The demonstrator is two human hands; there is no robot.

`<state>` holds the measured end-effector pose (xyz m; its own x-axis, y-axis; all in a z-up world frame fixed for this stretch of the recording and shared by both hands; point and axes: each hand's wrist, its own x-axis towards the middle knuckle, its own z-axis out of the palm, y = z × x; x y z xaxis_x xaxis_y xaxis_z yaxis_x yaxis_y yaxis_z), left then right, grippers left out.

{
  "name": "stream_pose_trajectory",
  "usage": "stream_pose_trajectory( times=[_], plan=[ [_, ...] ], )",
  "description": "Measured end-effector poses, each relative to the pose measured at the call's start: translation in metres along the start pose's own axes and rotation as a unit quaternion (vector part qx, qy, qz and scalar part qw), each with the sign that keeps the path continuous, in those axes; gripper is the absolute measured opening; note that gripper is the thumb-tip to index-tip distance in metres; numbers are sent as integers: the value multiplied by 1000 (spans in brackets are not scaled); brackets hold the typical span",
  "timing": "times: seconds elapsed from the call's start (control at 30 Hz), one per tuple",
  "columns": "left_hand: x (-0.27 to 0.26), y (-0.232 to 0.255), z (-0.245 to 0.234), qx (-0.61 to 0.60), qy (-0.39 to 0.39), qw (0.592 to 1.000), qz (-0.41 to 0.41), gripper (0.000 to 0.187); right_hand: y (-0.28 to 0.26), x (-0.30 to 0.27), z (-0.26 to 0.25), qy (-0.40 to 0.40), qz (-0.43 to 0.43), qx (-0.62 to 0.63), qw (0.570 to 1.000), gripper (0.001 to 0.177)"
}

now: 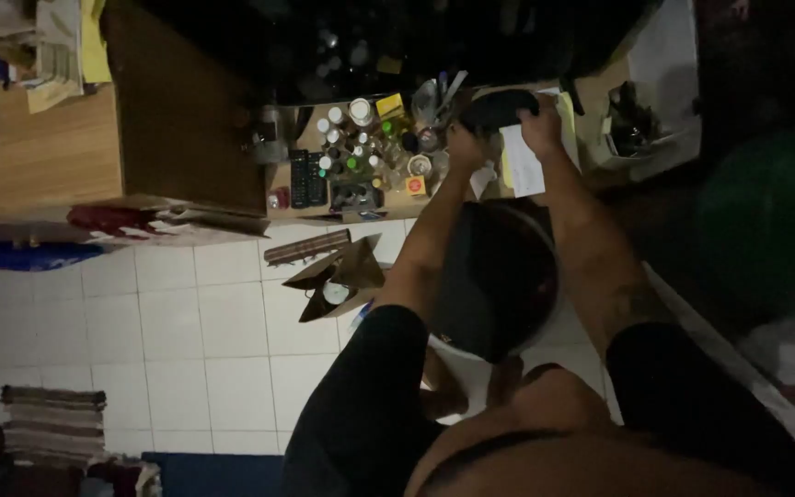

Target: Clearing items from a desk and then cleaning the surface with a spray bottle and a cloth.

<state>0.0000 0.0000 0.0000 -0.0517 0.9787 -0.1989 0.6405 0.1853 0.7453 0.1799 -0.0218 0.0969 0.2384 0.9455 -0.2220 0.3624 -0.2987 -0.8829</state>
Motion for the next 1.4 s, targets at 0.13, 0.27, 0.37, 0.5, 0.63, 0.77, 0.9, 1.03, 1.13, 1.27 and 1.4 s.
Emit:
stream_pose_trajectory(
  times=[0.13, 0.27, 0.37, 0.5, 0.63, 0.77, 0.9, 1.03, 1.13, 1.27, 1.4],
  plan=[
    [16, -18, 26, 28, 85, 991, 100, 83, 20, 21, 4, -19, -18, -42, 999, 61],
    [7, -23, 25, 65, 95, 968, 221, 70, -29, -23, -11, -72, 69, -40, 994, 70],
    [-45, 67, -54, -66, 31, 989, 126, 68, -54, -58, -17, -46, 51, -47, 997, 67],
    [-70, 51, -47, -66, -93, 993, 18, 62, -51, -101, -12, 12, 34, -8, 999, 63],
    [-151, 99, -136, -116, -166, 978, -55, 79, -135, -211, -29, -5, 72, 111, 991, 59],
    [-236, 144, -237, -118, -109, 985, -56, 69, -202, -298, -65, -31, 97, 131, 986, 54],
    [-308, 152, -337, -97, -80, 988, -90, 70, -242, -346, -88, -43, 175, -32, 983, 37],
    [-325, 142, -387, 31, -34, 995, -89, 65, -229, -324, -59, -59, 116, 43, 991, 36],
    [-363, 171, -436, 2, 6, 994, -109, 72, -257, -338, -43, -62, 80, 33, 994, 30],
    [-413, 152, -470, -114, 66, 987, -93, 57, -341, -400, -47, -155, 9, 42, 987, 53],
    [-428, 111, -491, -123, 106, 986, -39, 57, -400, -463, -41, -216, 34, 46, 975, 53]
  ],
)
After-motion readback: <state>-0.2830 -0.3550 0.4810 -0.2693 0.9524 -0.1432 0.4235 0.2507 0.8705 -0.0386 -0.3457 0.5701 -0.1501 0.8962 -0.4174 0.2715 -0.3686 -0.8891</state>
